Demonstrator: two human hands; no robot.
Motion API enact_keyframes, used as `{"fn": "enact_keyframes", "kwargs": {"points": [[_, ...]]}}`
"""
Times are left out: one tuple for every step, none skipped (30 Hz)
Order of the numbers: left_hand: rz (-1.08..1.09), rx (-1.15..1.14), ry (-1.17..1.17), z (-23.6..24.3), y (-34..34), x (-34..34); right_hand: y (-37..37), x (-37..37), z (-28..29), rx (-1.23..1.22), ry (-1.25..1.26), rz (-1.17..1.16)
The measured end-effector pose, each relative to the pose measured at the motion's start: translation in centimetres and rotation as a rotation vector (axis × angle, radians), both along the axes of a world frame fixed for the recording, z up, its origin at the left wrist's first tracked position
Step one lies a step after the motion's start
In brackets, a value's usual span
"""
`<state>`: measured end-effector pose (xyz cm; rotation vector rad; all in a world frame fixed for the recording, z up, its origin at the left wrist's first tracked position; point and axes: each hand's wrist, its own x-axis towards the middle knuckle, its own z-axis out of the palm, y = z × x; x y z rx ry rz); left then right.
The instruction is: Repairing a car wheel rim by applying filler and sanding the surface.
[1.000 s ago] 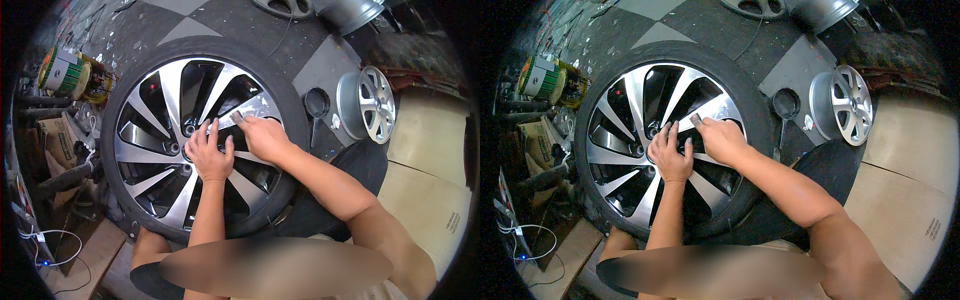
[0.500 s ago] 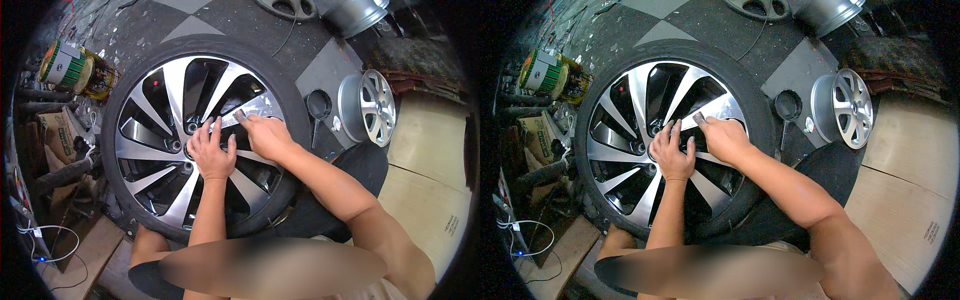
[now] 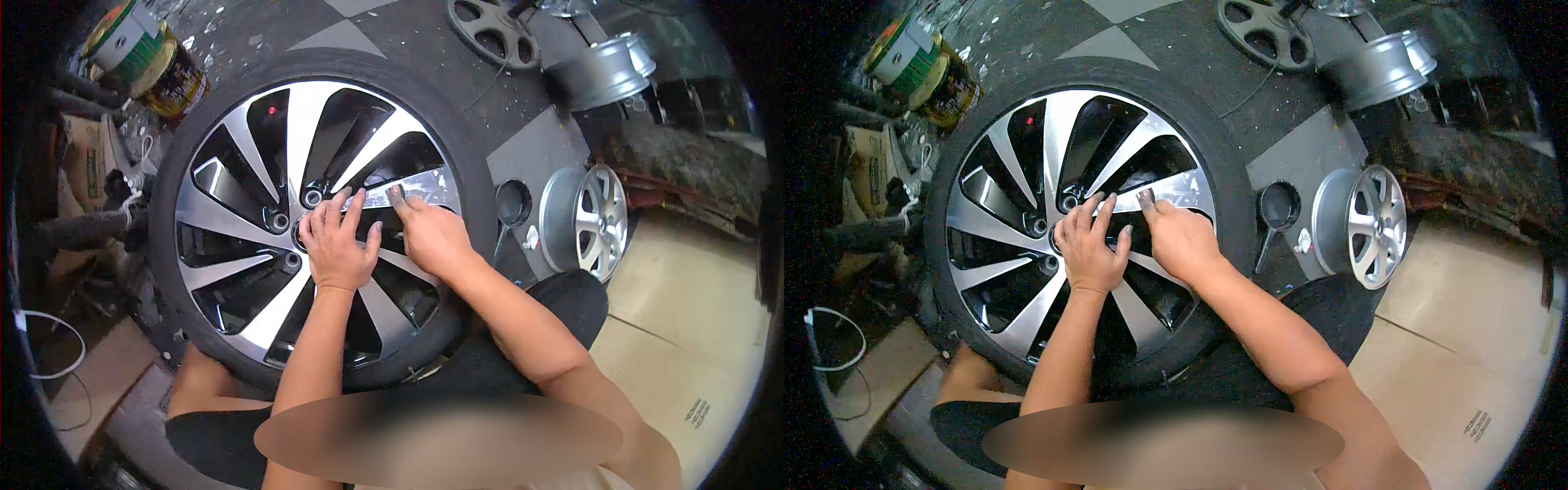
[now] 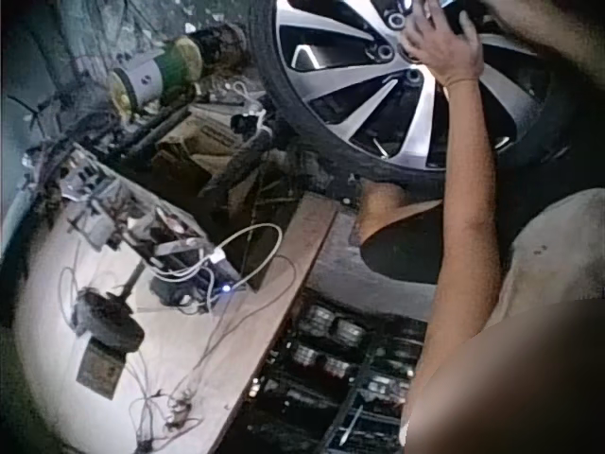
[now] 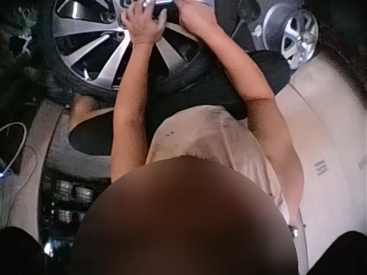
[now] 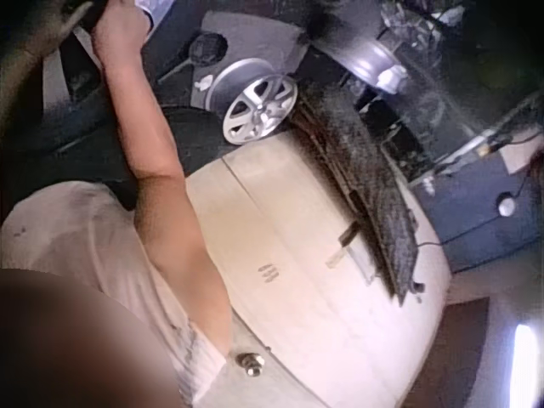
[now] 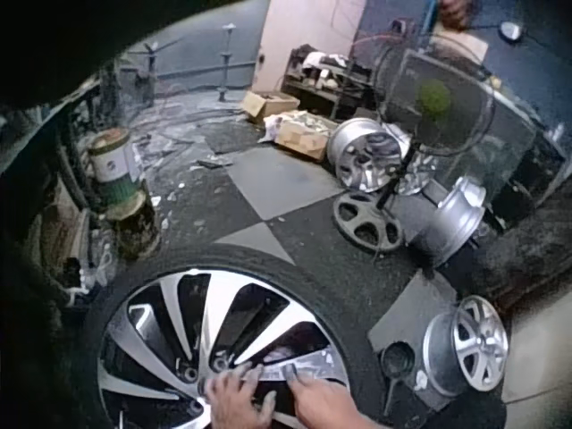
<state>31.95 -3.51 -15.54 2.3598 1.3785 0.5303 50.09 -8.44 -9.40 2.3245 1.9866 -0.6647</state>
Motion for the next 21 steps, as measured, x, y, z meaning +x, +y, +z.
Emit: {"fn": "enact_keyframes", "kwargs": {"points": [[-0.017, -0.008, -0.021, 0.2, 0.2, 0.3, 0.7, 0.5, -0.2, 0.055, -0.017, 0.004], [-0.025, -0.015, -0.032, 0.3, 0.2, 0.2, 1.3, 0.4, -0.1, 0.110, -0.023, 0.019], [-0.026, -0.012, -0.043, 0.3, 0.1, 0.1, 1.2, 0.1, 0.4, 0.081, -0.026, 0.010], [0.002, -0.017, -0.053, 0.2, -0.1, 0.1, 0.4, -0.2, 0.4, 0.077, -0.035, 0.037], [-0.006, -0.025, -0.040, 0.2, 0.0, -0.1, -0.6, -0.5, 0.4, 0.059, -0.042, 0.035], [-0.014, -0.034, -0.027, 0.2, 0.0, -0.2, -0.9, -0.5, 0.2, 0.042, -0.050, 0.032], [-0.011, -0.032, -0.050, 0.2, -0.1, -0.3, -0.5, -0.5, 0.5, 0.016, -0.058, 0.041], [0.009, -0.038, -0.060, 0.2, -0.1, -0.2, 0.3, -0.3, 0.6, 0.010, -0.068, 0.061], [0.004, -0.026, -0.068, 0.1, 0.0, 0.0, 1.2, 0.0, 0.6, 0.032, -0.072, 0.054], [0.003, -0.012, -0.068, 0.0, 0.1, -0.2, 1.9, -0.1, 0.6, 0.056, -0.069, 0.051], [-0.003, -0.018, -0.074, -0.1, 0.0, -0.3, 1.4, -0.4, 0.6, 0.044, -0.077, 0.043], [0.017, -0.022, -0.076, -0.1, -0.2, -0.5, 0.5, -0.7, 0.5, 0.040, -0.078, 0.063], [0.009, -0.031, -0.082, 0.0, -0.2, -0.5, -0.4, -1.0, 0.7, 0.023, -0.091, 0.058], [0.000, -0.040, -0.087, 0.1, -0.2, -0.5, -0.7, -1.0, 0.8, 0.007, -0.103, 0.052], [-0.001, -0.034, -0.096, 0.2, 0.0, -0.5, 0.1, -0.4, 0.5, -0.060, -0.104, 0.067], [0.012, -0.040, -0.100, 0.1, 0.0, -0.4, 0.8, -0.2, 0.7, -0.066, -0.108, 0.080], [0.002, -0.038, -0.112, 0.0, 0.1, -0.3, 1.6, 0.0, 0.9, -0.023, -0.100, 0.077], [-0.009, -0.035, -0.124, 0.0, 0.0, -0.3, 1.9, 0.0, 1.1, 0.020, -0.091, 0.073], [-0.001, -0.034, -0.130, -0.1, 0.0, -0.2, 1.2, 0.1, 0.5, 0.063, -0.095, 0.066], [0.001, -0.035, -0.122, -0.1, -0.1, -0.4, 0.4, -0.1, 0.2, 0.062, -0.094, 0.075], [0.003, -0.035, -0.115, -0.1, -0.2, -0.6, -0.5, -0.3, 0.0, 0.023, -0.107, 0.082]]}}
